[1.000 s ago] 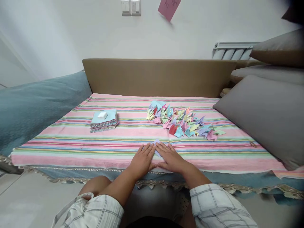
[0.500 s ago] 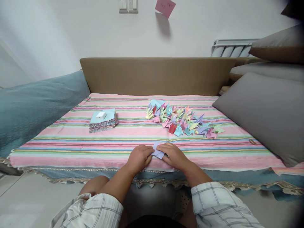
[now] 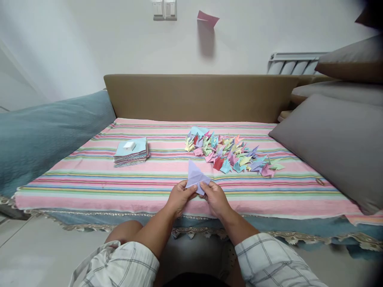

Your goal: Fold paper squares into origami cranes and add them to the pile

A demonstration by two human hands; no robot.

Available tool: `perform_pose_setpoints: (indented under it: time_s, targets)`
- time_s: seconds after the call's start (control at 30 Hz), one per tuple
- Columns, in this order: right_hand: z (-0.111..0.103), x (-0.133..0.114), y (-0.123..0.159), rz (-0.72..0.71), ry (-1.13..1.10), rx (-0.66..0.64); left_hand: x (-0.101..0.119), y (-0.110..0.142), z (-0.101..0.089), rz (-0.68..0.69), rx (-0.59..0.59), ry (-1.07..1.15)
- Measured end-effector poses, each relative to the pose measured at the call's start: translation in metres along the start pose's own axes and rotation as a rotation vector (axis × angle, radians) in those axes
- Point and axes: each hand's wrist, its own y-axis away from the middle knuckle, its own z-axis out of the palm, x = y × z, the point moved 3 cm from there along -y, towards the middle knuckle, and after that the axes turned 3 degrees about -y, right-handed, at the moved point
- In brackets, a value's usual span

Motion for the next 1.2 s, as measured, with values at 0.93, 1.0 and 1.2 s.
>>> perform_pose_setpoints:
  time_s: [0.93, 1.0, 1.2]
  targets:
    - [-0.018, -0.024, -0.012, -0.521, 0.945, -0.022, 0.038, -0.023, -0.031, 0.323, 0.078, -1.292]
    - [-0.012, -0.021, -0.009, -0.580, 1.071, -0.115, 0.037, -0.025, -0.028, 0.363, 0.068, -1.377]
    - [-0.006, -0.013, -0.011, -0.565, 1.235, -0.166, 0.043, -0.020, -0.036, 0.449, 0.144, -1.481]
